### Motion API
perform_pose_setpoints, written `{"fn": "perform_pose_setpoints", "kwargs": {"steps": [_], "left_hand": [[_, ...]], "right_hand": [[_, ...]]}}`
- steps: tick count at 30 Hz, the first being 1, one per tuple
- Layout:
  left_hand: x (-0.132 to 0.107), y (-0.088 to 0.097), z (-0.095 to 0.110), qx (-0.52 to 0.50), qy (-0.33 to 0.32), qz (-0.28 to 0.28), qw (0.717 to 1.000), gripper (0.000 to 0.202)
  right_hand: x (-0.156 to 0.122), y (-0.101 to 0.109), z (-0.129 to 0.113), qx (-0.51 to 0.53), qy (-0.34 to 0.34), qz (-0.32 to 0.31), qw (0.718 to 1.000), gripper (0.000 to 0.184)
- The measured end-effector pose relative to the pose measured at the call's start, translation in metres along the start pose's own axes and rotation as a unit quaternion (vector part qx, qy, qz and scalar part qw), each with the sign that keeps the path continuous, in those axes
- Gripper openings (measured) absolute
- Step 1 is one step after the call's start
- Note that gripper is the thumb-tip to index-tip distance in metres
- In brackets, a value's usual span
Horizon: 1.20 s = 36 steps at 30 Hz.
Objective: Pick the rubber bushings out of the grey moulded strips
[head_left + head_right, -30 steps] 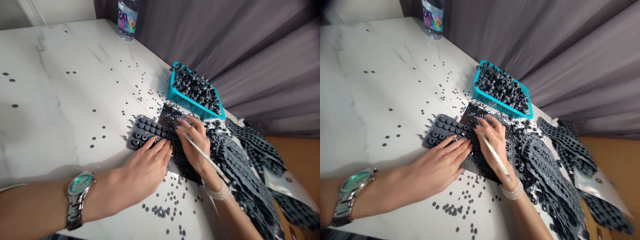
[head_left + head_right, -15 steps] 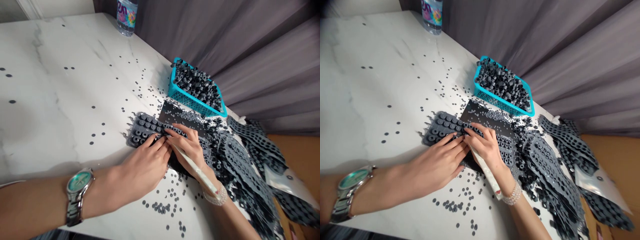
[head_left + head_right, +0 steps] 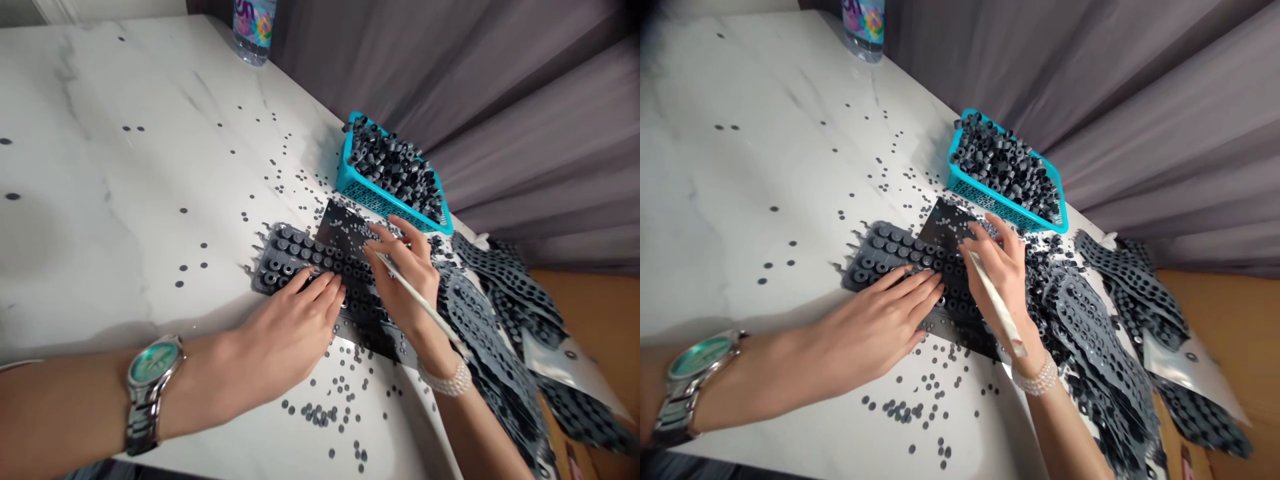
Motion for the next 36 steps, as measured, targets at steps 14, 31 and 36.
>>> {"fn": "perform_pose_setpoints", "kwargs": {"steps": [14, 31, 36], "left_hand": [[0.000, 0.002, 0.002, 0.016, -0.006, 0.019, 1.000, 0.043], [0.002, 0.010, -0.005, 0.000, 0.009, 0.034, 0.999, 0.050], [0.004, 0.043, -0.003, 0.004, -0.049, 0.191, 0.980, 0.034]], "right_hand": [[-0.022, -0.020, -0.026, 0.077, 0.065, -0.102, 0.990, 0.021], [0.010, -0.006, 0.009, -0.182, 0.004, -0.094, 0.979, 0.023], [0.013, -0.020, -0.006, -0.282, -0.071, -0.182, 0.939, 0.026]]}}
Point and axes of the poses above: each hand's wrist, its own x-axis towards the middle knuckle, its own y-axis out of the back of the hand, z = x × y, the point moved 5 cm from there along x, towards the middle knuckle, and after that the axes turned 11 degrees about x, right-handed, at the moved point
